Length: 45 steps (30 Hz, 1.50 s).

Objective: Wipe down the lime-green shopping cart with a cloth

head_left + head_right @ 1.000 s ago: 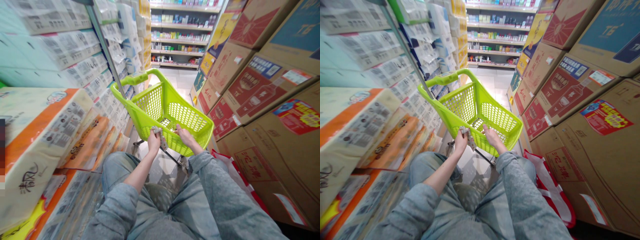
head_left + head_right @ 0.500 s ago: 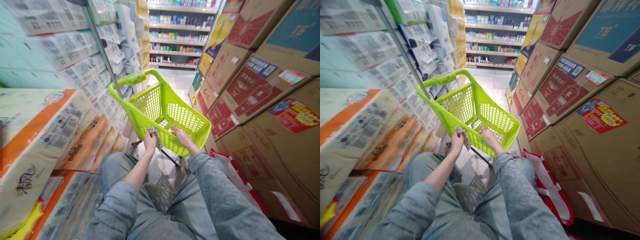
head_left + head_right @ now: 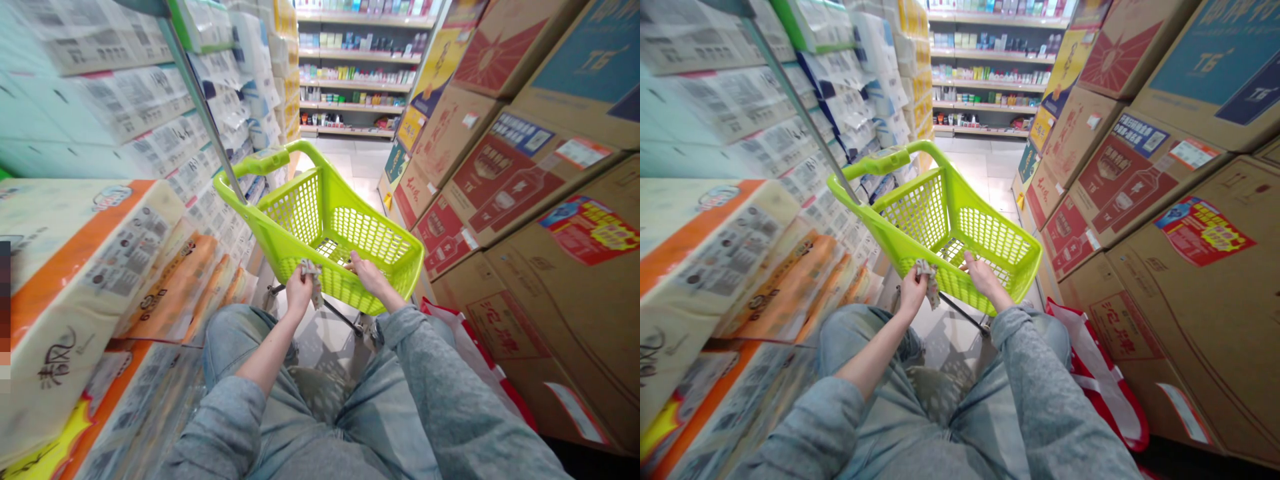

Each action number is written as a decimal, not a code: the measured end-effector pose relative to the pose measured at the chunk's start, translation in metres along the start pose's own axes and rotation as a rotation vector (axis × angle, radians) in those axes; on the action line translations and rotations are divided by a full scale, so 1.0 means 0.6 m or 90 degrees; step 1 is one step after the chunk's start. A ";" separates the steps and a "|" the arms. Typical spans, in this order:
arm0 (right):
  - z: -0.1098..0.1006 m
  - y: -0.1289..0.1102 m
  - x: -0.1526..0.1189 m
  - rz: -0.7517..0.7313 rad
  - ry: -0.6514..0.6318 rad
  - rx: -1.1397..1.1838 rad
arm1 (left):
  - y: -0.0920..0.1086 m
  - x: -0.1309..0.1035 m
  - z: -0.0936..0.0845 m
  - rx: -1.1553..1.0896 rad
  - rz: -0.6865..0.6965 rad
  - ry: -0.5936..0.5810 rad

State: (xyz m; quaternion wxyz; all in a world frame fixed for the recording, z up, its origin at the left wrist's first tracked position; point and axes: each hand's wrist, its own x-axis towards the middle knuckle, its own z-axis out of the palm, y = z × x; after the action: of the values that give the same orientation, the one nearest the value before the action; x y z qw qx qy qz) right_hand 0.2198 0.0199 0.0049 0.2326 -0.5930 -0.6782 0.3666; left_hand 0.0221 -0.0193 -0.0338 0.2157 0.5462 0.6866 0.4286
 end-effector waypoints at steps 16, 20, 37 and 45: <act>0.019 -0.010 -0.003 -0.011 0.014 0.010 | -0.011 -0.010 -0.020 0.085 0.016 -0.015; 0.016 -0.007 -0.004 -0.009 0.011 0.010 | -0.019 -0.026 -0.015 0.103 0.091 -0.103; 0.017 -0.016 -0.003 -0.001 0.013 -0.005 | -0.023 0.014 0.004 0.140 -0.099 -0.055; 0.016 -0.014 0.000 -0.003 0.015 0.000 | -0.019 0.041 -0.012 0.067 -0.116 0.063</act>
State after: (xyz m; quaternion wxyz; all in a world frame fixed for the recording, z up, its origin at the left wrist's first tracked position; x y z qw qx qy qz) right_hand 0.2071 0.0174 0.0054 0.2413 -0.5957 -0.6769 0.3587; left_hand 0.0027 0.0010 -0.0349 0.1907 0.4702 0.7650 0.3966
